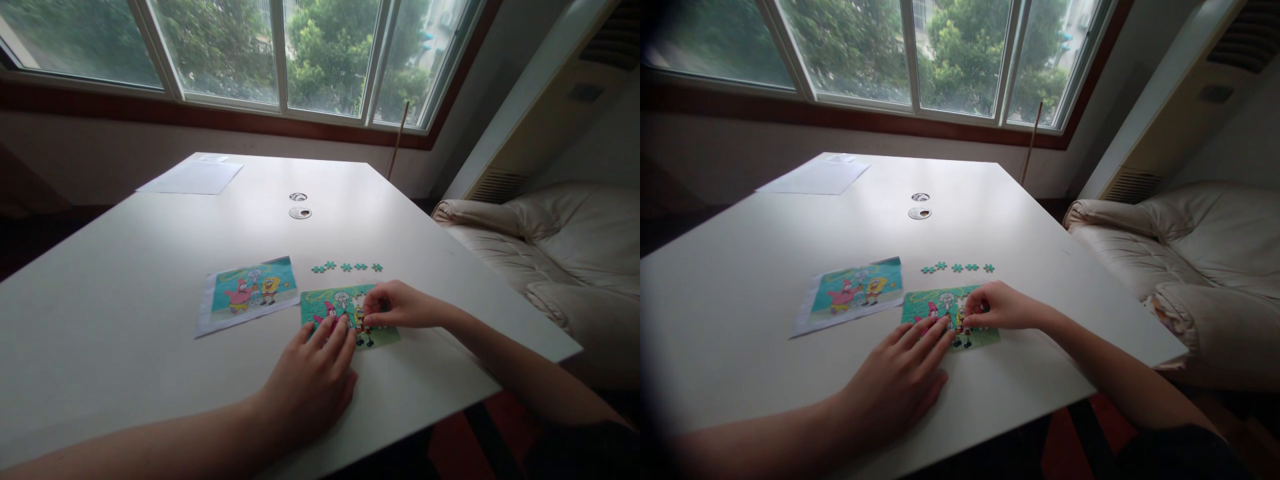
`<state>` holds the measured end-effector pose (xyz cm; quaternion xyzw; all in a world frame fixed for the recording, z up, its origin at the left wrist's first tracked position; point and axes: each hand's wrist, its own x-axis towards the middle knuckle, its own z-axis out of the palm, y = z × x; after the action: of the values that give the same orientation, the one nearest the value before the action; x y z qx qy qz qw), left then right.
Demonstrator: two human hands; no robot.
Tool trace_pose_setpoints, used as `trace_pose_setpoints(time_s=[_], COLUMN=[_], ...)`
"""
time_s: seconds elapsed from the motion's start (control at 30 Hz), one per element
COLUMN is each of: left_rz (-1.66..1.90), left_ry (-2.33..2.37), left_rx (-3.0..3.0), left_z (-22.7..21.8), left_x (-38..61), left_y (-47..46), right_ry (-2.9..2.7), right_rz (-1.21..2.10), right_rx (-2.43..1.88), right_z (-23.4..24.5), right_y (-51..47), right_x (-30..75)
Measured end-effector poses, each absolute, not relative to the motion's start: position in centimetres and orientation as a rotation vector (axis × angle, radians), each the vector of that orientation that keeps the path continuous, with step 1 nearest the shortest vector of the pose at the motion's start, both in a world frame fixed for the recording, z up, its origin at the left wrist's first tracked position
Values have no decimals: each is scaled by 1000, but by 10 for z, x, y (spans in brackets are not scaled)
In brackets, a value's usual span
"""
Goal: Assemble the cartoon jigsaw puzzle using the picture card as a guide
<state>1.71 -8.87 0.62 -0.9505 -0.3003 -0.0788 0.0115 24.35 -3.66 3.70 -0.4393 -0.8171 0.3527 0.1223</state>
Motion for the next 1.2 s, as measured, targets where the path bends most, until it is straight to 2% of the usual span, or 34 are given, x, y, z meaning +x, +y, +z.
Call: trace_pose_setpoints(time_s=[0.37, 0.63, 0.93, 1.2], left_rz=[-254, -246, -220, -201], left_ry=[-926, -934, -938, -939], left_rx=[-2948, -2940, -2951, -2946], left_z=[6, 4, 6, 7], left_x=[17, 18, 18, 18], left_y=[-89, -88, -88, -90], right_ry=[-2367, -2449, -2439, -2482], right_rz=[1246, 947, 866, 629], right_rx=[-1235, -1300, -1313, -1310], right_z=[35, 34, 30, 29], right_y=[-32, -37, -37, -35], right_x=[248, 241, 240, 241])
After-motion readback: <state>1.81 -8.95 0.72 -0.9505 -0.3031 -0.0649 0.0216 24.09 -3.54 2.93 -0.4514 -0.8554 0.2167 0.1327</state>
